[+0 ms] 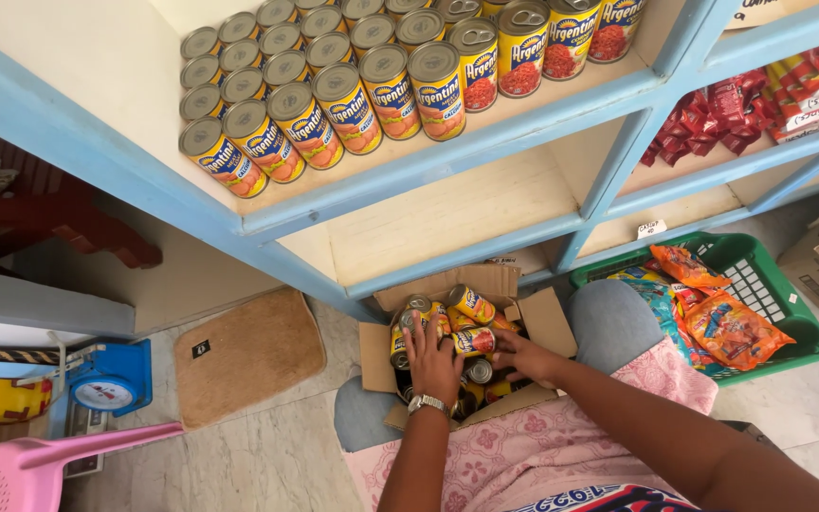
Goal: Organizing and stocking canned goods onto a store shelf from a cardboard box.
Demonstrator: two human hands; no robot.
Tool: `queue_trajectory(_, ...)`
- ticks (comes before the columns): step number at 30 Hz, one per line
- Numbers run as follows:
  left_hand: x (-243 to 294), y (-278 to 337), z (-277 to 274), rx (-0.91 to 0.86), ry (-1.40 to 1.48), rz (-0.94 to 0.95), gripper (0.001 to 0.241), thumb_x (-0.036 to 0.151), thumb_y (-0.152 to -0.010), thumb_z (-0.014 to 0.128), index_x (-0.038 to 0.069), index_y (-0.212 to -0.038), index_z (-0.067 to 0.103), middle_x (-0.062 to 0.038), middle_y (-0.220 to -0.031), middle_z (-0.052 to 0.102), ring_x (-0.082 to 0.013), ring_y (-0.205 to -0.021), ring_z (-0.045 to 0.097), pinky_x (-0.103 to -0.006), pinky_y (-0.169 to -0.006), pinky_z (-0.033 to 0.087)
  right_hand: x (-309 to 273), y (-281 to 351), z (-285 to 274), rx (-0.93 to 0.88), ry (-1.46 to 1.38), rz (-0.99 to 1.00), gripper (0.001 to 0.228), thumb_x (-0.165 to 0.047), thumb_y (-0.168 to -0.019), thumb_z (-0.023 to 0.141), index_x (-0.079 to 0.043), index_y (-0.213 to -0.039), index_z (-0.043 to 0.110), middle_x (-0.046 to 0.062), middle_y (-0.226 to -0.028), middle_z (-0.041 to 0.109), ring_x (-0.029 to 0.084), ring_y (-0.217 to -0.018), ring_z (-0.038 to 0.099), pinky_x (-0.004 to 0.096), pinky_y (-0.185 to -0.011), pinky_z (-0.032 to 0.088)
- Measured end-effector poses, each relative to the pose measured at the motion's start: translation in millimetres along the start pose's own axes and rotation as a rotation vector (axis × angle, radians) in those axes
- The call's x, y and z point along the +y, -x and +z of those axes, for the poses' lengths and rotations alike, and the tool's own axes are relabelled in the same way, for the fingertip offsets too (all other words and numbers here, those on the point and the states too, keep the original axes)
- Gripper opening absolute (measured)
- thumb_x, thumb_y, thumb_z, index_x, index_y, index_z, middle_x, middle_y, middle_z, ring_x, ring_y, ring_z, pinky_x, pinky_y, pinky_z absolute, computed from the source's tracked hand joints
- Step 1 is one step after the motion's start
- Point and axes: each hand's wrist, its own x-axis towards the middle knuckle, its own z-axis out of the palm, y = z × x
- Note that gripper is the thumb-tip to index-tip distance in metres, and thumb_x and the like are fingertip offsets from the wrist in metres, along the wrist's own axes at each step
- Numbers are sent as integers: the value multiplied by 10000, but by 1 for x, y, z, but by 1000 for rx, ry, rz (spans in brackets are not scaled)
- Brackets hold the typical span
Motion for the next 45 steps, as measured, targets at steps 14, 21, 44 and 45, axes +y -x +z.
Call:
queue_trajectory(14, -28, 28, 56, -25, 429, -207, 179, 64, -854, 717, 49, -1031, 695, -119, -1068, 679, -323, -956, 684, -430, -858, 556, 11, -8, 0, 144, -61, -66, 255, -263, -975, 640, -147, -1128, 471, 57, -1126, 656, 173, -982, 685, 392, -804, 548)
queue_trajectory(21, -23, 26, 46, -82, 603, -370, 198, 142, -859, 752, 55, -965, 609, -122, -996, 655, -280, -820, 718, -391, -734, 589, 25, -16, -4, 117, -10, -122, 209, -268, -970, 648, -126, -1048, 516, 48, -994, 685, 155, -845, 736, 322, -710, 580)
queue_trajectory(44, -29, 10, 67, 7, 1027, -413, 140, 60, -868, 780, 36, -986, 710, -77, -1012, 752, -146, -876, 713, -293, -777, 587, 38, -36, -21, 37, -225, -202, 208, -131, -931, 692, -91, -1015, 507, 102, -922, 703, 191, -766, 729, 345, -696, 619)
queue_trajectory(45, -26, 7, 66, 24, 1023, -396, 132, 55, -847, 791, 31, -955, 718, -74, -1048, 748, -149, -878, 711, -295, -776, 591, 40, -39, -22, 30, -286, -188, 221, -125, -924, 707, -94, -1006, 504, 112, -933, 710, 194, -756, 720, 352, -698, 620)
